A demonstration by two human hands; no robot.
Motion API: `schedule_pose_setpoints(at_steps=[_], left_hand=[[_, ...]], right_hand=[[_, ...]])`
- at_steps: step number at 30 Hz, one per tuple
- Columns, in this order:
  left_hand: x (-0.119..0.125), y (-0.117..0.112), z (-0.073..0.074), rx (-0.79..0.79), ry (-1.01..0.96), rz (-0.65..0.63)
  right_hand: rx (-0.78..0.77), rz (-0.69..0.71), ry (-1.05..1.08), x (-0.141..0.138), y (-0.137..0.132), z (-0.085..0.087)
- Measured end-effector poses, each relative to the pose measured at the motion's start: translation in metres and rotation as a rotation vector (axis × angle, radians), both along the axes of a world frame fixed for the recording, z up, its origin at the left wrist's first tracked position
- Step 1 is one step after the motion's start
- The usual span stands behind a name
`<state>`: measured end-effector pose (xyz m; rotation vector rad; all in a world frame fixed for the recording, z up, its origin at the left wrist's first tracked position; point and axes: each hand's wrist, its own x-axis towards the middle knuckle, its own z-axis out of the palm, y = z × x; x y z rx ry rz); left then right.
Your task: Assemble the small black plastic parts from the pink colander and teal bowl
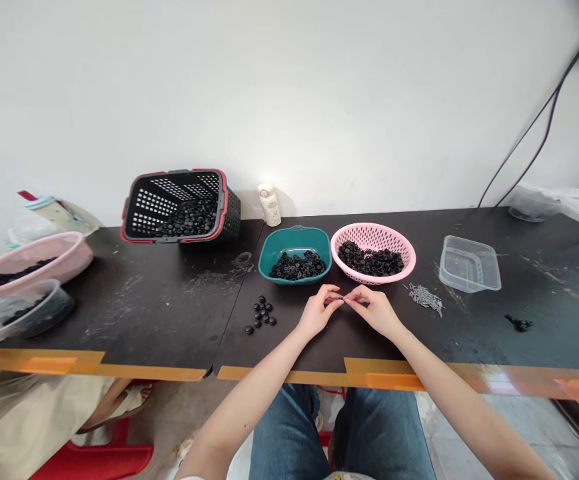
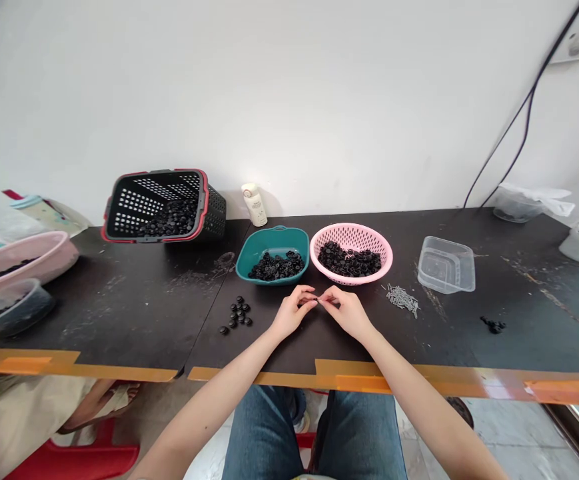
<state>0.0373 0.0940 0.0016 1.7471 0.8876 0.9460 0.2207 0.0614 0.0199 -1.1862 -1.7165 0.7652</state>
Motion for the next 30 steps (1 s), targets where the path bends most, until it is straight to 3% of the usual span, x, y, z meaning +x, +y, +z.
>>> schedule_pose_setpoints(at_steps=[4,10,13,16,19,23,25,30], left_hand=[[0.0,0.006,-0.007,-0.137,-0.092,-0.042],[-0.003,0.009,-0.006,-0.251,-0.195,-0.092],[-0.004,0.009,-0.003,-0.307,-0.271,-0.092],[-0.003,0.009,-0.003,-0.357,-0.332,-0.069],[-0.002,0.011,-0.004,-0.367,-0.357,-0.036],[-0.002,0.011,-0.005,-0.366,-0.376,-0.02],[-0.002,0.011,-0.006,-0.371,-0.388,-0.037],[-0.001,0.012,-0.01,-0.353,-0.389,-0.017]], right_hand=[[-0.06,-0.016,0.152,-0.002,0.002,-0.002],[-0.032,-0.026,0.131,-0.009,0.001,-0.001],[-0.031,0.006,0.1,-0.009,0.002,0.007],[-0.1,0.128,0.013,-0.002,0.01,0.025],[-0.155,0.194,-0.071,0.012,0.038,0.048],[-0.108,-0.044,-0.123,0.024,0.094,0.071],[-0.128,-0.125,-0.207,0.024,0.119,0.075],[-0.177,-0.076,-0.227,0.01,0.142,0.073]])
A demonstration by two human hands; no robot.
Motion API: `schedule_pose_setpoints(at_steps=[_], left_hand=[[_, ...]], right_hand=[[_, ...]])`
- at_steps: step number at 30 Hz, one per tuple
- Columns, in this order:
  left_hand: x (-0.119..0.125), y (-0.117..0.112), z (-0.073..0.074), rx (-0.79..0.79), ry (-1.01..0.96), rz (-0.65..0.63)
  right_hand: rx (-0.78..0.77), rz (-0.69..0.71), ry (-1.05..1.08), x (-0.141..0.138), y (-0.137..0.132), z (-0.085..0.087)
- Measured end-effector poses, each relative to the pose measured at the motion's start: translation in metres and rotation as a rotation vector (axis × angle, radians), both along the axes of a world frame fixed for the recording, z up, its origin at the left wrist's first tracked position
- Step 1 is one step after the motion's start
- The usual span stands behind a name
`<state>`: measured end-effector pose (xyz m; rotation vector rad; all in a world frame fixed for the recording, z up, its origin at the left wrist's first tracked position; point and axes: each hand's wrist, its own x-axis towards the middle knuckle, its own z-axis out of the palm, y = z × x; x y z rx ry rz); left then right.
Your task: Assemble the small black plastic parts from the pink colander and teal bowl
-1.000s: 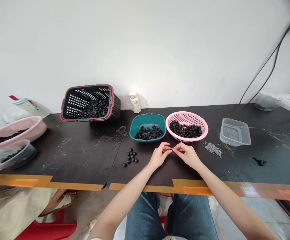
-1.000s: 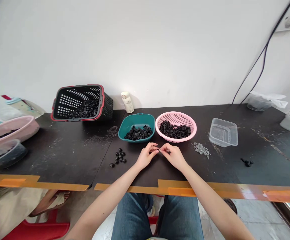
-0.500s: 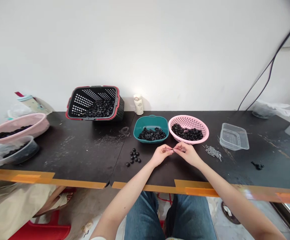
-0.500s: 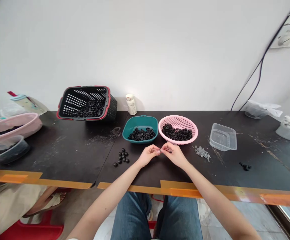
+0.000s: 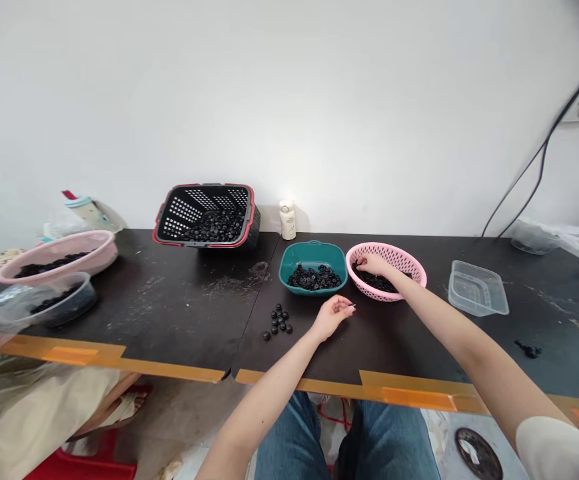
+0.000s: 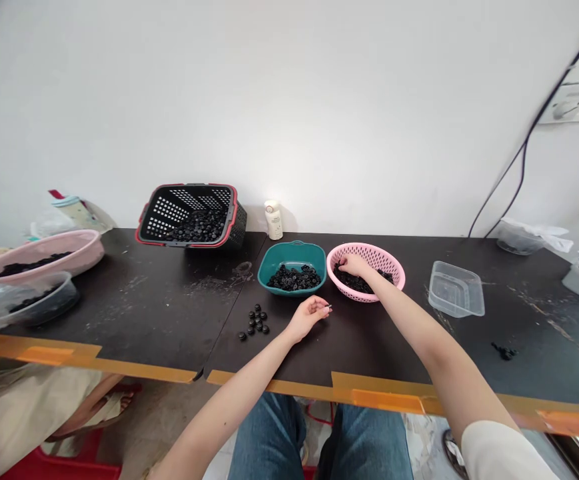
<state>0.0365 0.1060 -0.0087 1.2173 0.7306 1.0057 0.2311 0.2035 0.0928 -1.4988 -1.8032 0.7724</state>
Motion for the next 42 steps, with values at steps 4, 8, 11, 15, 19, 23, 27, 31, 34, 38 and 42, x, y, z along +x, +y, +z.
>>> schedule_pose_setpoints(at_steps=[4,8,11,15,19,23,27,31,34,38,42], left_hand=[[0.001,0.002,-0.002,0.053,0.035,0.02],[-0.002,-0.009,0.006,0.217,0.179,0.08],[-0.004,-0.023,0.015,0.488,0.345,0.202],[-0.006,-0.034,0.021,0.672,0.392,0.402],[-0.006,-0.034,0.02,0.789,0.429,0.532],[-0.005,-0.033,0.019,0.86,0.476,0.545],[-0.004,-0.033,0.023,0.905,0.536,0.586],[-0.003,-0.034,0.03,0.927,0.574,0.601],[-0.001,-0.035,0.033,0.947,0.597,0.607],[0.0,-0.035,0.036,0.93,0.644,0.623],[0.001,-0.035,0.036,0.922,0.649,0.609]], right_hand=[[-0.021,0.003,0.047,-0.006,0.001,0.002],[-0.031,-0.013,0.125,-0.002,-0.007,0.007],[-0.052,0.033,0.314,-0.001,-0.034,0.009],[-0.196,0.17,0.786,-0.006,-0.089,0.0],[-0.302,0.181,0.902,-0.012,-0.123,-0.023],[-0.384,0.21,0.994,-0.019,-0.127,-0.05],[-0.449,0.14,1.065,-0.024,-0.125,-0.065],[-0.503,0.149,1.166,-0.029,-0.127,-0.069],[-0.495,0.154,1.231,-0.032,-0.128,-0.069],[-0.492,0.137,1.234,-0.033,-0.126,-0.069],[-0.48,0.123,1.234,-0.032,-0.125,-0.071]])
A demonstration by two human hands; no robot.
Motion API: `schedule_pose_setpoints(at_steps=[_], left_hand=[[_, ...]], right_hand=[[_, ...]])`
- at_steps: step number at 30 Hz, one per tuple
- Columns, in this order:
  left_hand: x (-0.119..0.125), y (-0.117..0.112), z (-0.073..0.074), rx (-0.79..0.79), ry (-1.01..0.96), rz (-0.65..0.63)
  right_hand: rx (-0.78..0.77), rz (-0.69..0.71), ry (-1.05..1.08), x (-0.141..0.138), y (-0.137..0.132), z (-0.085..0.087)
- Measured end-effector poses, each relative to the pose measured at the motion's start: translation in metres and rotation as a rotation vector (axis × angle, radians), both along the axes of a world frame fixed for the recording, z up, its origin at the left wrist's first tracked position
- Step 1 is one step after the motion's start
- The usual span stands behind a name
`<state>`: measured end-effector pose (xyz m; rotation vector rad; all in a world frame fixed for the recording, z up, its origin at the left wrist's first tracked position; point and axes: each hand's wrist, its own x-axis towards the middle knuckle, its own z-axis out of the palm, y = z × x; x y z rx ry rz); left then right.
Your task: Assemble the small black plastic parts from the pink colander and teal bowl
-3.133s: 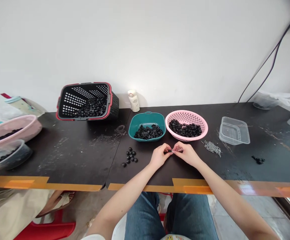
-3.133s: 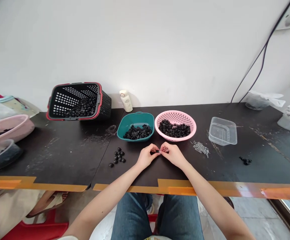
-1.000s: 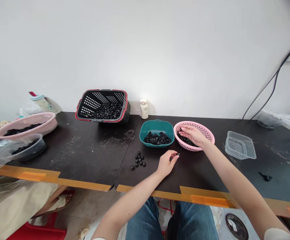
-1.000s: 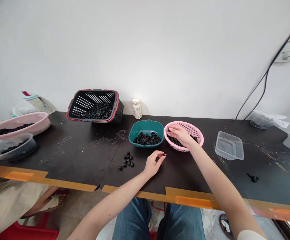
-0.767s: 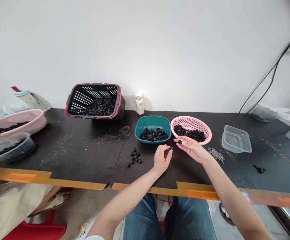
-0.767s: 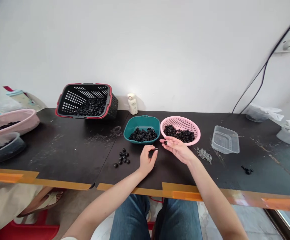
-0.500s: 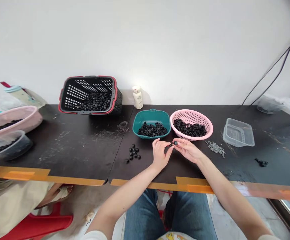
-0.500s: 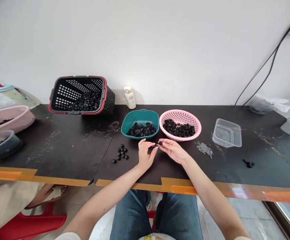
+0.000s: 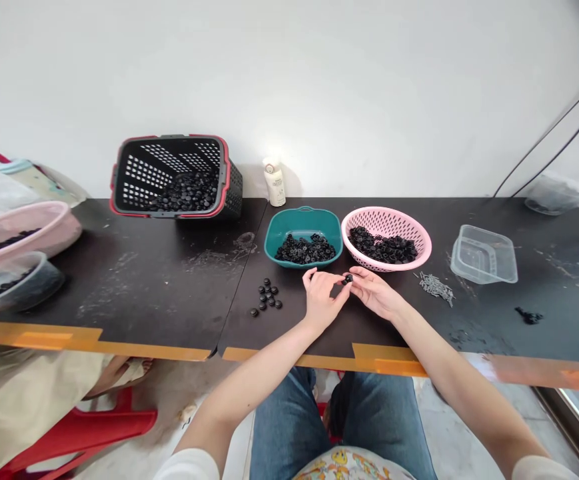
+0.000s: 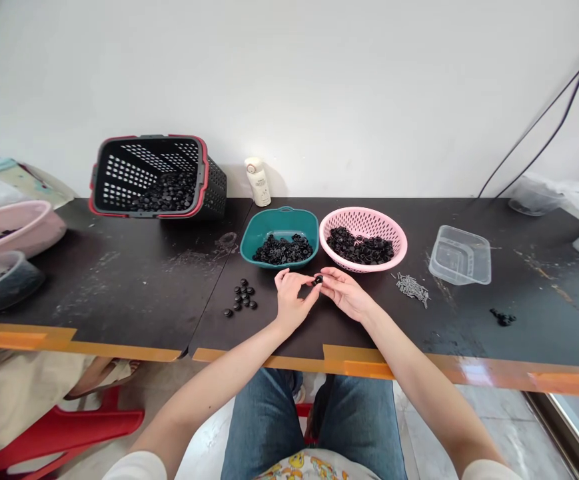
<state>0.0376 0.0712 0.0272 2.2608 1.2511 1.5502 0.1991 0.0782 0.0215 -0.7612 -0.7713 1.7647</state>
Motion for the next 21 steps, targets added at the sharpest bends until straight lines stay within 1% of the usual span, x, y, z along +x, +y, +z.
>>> schedule_pose_setpoints(at_steps=[10,16,21], left_hand=[[0.0001,0.0005,-0.0013,-0.006,0.016,0.0],[0.001,0.001,-0.0018,-0.017,0.027,0.025],[0.0003,0.0017,-0.0027,-0.011,0.027,0.025]], right_hand=[[0.002,0.001,-0.013,-0.0006,-0.0005,0.0005],[0.014,0.009,-0.01,-0.0014,-0.0015,0.0025],[0.024,-0.011,-0.035,-0.0007,-0.0013,0.0018]])
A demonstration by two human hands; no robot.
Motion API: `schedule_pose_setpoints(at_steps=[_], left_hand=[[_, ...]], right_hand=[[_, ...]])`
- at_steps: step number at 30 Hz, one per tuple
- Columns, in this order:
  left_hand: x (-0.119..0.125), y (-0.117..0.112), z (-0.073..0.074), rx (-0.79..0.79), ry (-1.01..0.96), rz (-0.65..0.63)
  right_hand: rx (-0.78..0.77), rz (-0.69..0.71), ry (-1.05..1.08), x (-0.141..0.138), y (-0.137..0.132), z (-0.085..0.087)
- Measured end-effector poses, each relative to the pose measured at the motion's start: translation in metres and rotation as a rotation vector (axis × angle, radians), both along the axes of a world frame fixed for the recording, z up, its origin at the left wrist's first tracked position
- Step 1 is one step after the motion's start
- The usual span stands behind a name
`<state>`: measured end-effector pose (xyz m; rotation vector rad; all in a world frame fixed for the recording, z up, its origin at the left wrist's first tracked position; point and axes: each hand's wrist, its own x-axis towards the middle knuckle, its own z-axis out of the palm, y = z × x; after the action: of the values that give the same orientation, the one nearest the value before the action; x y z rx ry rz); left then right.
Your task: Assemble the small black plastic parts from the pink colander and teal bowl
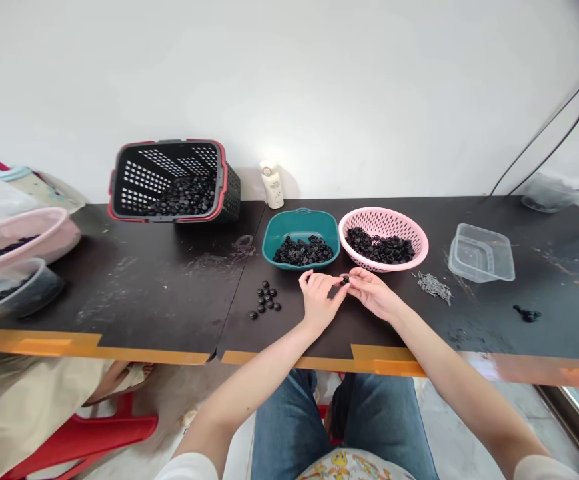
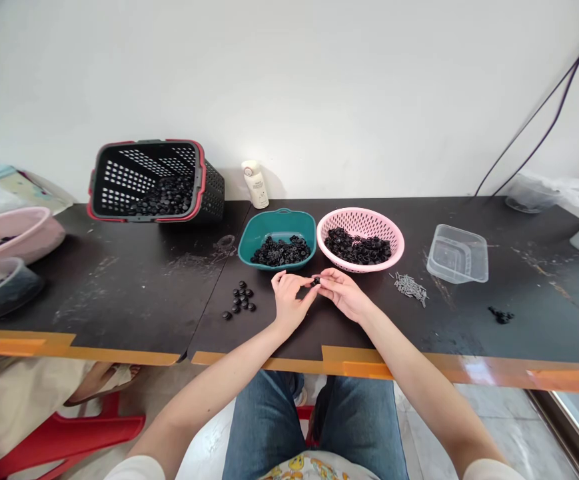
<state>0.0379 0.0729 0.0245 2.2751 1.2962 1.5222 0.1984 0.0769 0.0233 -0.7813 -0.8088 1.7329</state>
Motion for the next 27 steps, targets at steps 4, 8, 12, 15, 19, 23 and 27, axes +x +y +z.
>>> schedule_pose_setpoints(at_steps=[4,8,12,15,19,23,27], left_hand=[[-0.0005,0.0007,-0.0015,0.017,0.004,0.015],[-0.0011,0.0017,-0.0034,0.039,0.018,0.041],[-0.0022,0.0026,-0.0044,0.043,0.038,0.062],[-0.0032,0.0033,-0.0052,0.053,0.032,0.058],[-0.0039,0.0043,-0.0075,0.065,0.036,0.041],[-0.0031,0.0055,-0.0085,0.056,0.058,0.012],[-0.0027,0.0058,-0.0051,0.017,0.045,-0.003]], right_hand=[[-0.012,-0.025,0.007,0.0001,0.0,-0.0004],[-0.023,-0.05,-0.012,-0.0022,-0.0008,0.0008],[-0.023,-0.074,-0.02,-0.0059,-0.0028,0.0017],[-0.027,-0.072,-0.019,-0.0078,-0.0047,0.0022],[-0.033,-0.052,-0.023,-0.0083,-0.0056,0.0022],[-0.054,-0.057,-0.019,-0.0074,-0.004,-0.0001],[-0.064,-0.053,0.002,-0.0055,-0.0024,-0.0006]])
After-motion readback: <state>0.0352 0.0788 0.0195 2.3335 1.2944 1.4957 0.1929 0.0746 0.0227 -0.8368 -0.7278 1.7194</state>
